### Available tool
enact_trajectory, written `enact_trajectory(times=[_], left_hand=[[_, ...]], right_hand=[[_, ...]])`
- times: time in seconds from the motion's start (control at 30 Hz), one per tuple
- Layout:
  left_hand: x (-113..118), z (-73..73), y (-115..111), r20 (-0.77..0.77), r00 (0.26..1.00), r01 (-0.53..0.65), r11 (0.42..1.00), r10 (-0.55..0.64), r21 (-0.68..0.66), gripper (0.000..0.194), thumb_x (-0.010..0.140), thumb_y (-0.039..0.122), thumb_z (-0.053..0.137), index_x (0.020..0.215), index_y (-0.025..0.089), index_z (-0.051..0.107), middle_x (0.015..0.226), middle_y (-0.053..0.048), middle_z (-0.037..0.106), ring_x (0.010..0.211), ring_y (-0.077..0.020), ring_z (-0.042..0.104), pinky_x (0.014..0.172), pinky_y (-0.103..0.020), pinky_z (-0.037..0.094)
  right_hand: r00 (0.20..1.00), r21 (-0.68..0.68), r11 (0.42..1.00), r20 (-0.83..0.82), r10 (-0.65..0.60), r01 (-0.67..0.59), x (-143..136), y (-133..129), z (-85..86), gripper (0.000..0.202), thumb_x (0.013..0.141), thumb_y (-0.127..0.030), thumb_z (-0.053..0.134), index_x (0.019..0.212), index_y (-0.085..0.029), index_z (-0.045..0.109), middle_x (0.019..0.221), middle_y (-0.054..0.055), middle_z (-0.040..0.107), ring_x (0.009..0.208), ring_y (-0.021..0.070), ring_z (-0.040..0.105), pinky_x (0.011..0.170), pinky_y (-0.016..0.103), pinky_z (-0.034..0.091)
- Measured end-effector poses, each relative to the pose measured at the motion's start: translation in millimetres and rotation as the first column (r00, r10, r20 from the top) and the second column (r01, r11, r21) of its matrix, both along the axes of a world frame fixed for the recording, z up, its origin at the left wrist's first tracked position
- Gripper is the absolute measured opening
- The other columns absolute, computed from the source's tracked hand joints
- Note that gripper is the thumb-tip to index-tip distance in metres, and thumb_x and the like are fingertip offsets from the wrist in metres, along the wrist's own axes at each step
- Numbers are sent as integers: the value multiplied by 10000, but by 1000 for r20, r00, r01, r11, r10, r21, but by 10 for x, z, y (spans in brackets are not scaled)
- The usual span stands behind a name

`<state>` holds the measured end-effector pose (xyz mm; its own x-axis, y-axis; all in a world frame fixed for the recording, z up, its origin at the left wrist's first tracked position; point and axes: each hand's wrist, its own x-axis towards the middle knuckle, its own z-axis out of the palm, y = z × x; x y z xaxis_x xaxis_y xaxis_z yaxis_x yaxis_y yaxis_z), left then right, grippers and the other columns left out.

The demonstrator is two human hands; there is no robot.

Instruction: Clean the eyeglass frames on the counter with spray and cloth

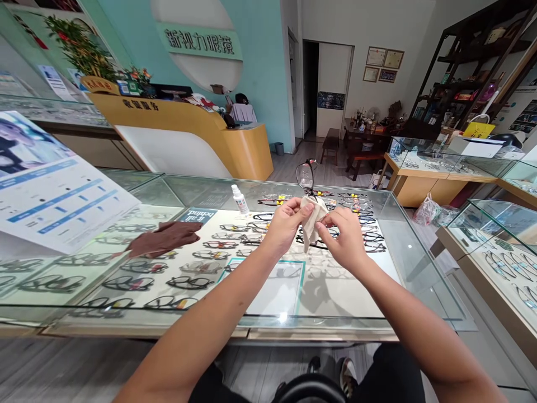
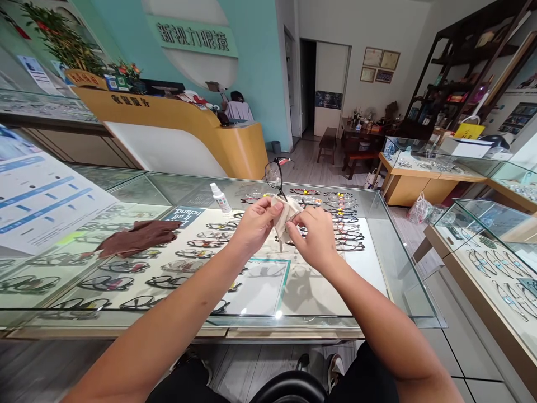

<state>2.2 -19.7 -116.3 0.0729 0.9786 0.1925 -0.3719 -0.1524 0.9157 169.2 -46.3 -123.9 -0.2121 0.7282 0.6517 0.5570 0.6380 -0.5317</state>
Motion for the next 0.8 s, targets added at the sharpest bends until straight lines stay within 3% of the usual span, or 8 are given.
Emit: enact_trajectory(times=[0.2, 0.4, 0.47, 0.57, 0.7, 0.8], left_hand=[[-40, 1, 71, 13, 998, -56, 997, 56, 49, 659, 562, 654, 987, 829, 187, 606, 714, 44, 652, 642, -106, 577, 637, -229, 470], [-12, -42, 18, -133, 982, 144, 987, -135, 67, 659, 653, 699, 924, 906, 180, 608, 763, 20, 680, 684, -122, 620, 678, -228, 483], [14, -54, -35, -175, 957, 246, 968, -233, 55, 636, 698, 696, 901, 906, 184, 587, 726, 19, 669, 624, -117, 602, 620, -224, 455], [57, -50, -109, -194, 922, 346, 937, -334, 33, 604, 731, 653, 901, 937, 190, 573, 648, 50, 604, 518, -94, 517, 524, -214, 374], [93, -8, -160, -146, 936, 322, 947, -319, -4, 707, 624, 574, 987, 1082, 182, 618, 754, 43, 637, 608, -105, 569, 583, -215, 440], [105, 8, -176, -191, 932, 310, 950, -309, -27, 689, 581, 575, 997, 1005, 147, 662, 771, 24, 646, 639, -110, 569, 607, -223, 460]], right_hand=[[997, -35, 999, -69, 25, -27, 1, -12, 20, 234, 888, -278, 628, 691, -255, 503, 753, 14, 604, 813, 227, 534, 788, 400, 336], [911, -69, 995, -411, 31, -65, 71, 38, 128, 80, 889, -348, 657, 885, -270, 674, 889, 25, 640, 902, 235, 574, 884, 413, 432], [876, -111, 986, -479, 57, -124, 89, 62, 157, 132, 894, -397, 686, 930, -280, 736, 928, 31, 662, 943, 236, 590, 922, 415, 453], [827, -174, 952, -549, 120, -253, 85, 84, 162, 220, 874, -488, 748, 820, -276, 767, 931, 40, 675, 961, 239, 606, 929, 414, 474], [758, -240, 890, -633, 160, -388, 57, 77, 151, 408, 815, -633, 800, 660, -259, 747, 827, 28, 603, 902, 231, 602, 928, 418, 493], [734, -263, 857, -656, 177, -442, 43, 60, 150, 480, 769, -712, 810, 637, -253, 761, 801, 26, 593, 920, 240, 611, 967, 433, 504]])
